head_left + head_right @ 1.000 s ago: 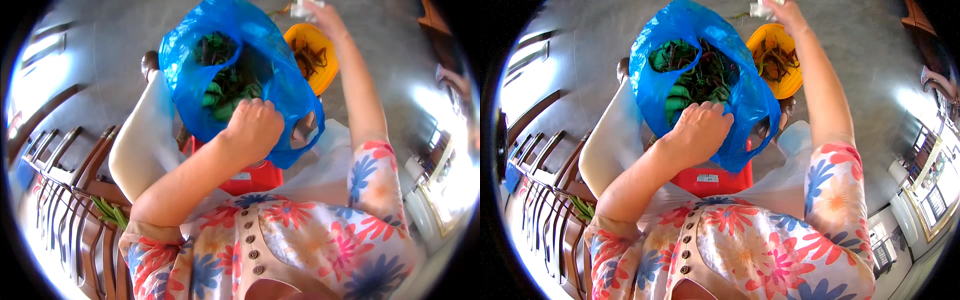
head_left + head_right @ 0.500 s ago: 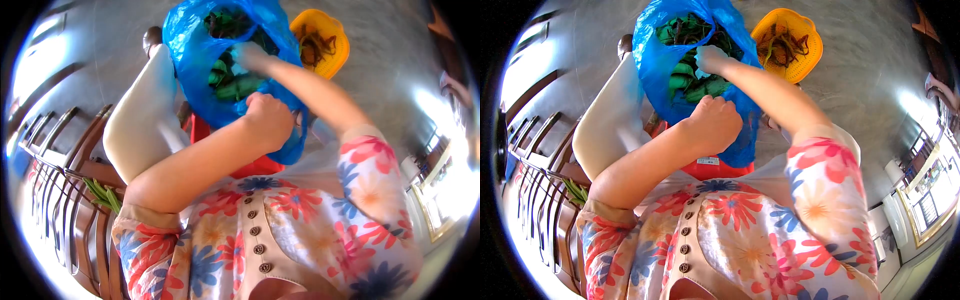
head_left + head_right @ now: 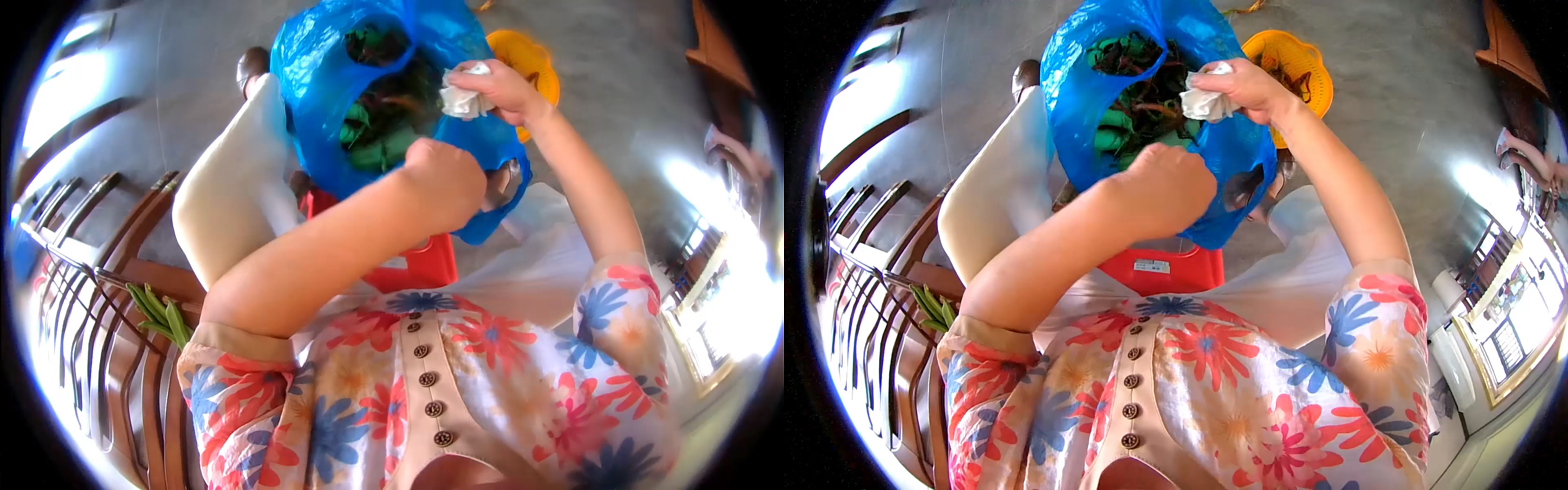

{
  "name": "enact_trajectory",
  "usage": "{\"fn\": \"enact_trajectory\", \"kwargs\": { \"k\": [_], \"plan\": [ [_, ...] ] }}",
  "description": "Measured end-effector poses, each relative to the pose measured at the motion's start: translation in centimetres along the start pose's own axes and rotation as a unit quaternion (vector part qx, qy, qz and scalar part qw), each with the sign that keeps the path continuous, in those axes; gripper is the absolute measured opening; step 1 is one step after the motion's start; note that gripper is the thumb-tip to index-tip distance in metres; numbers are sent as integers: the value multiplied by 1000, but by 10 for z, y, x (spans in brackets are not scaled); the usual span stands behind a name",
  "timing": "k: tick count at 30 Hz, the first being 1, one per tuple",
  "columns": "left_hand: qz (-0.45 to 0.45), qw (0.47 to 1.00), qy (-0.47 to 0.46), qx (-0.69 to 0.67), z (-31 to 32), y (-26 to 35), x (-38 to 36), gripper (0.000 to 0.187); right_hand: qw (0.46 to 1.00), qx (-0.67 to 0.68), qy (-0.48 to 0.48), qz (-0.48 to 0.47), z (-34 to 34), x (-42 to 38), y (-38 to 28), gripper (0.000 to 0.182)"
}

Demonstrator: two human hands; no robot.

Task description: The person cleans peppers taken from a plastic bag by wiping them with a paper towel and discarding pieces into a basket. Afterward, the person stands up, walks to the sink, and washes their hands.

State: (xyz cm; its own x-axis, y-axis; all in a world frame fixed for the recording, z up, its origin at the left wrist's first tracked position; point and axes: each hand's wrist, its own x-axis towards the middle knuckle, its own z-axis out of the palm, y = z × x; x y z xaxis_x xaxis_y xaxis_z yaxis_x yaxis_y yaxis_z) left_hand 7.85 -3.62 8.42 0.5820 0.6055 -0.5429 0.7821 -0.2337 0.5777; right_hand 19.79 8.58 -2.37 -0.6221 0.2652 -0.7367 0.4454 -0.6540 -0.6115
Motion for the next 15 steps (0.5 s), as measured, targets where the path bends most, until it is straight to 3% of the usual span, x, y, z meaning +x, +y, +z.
{"fn": "enact_trajectory", "kwargs": {
  "k": [2, 4, 7, 15],
  "plan": [
    [-12, 999, 35, -27, -20, -13, -7, 13, 999, 42, -6, 5, -9, -17, -11, 21],
    [-75, 982, 172, -8, -31, -31, -12, 14, 997, 78, -15, -6, -14, -30, -15, 22],
    [-123, 958, 258, 4, -36, -43, -7, 14, 990, 134, -24, -42, -12, -46, -18, 21],
    [-27, 959, 227, -165, -37, -43, 12, 22, 954, 277, -66, -88, -3, -67, -15, 22]
  ]
}}
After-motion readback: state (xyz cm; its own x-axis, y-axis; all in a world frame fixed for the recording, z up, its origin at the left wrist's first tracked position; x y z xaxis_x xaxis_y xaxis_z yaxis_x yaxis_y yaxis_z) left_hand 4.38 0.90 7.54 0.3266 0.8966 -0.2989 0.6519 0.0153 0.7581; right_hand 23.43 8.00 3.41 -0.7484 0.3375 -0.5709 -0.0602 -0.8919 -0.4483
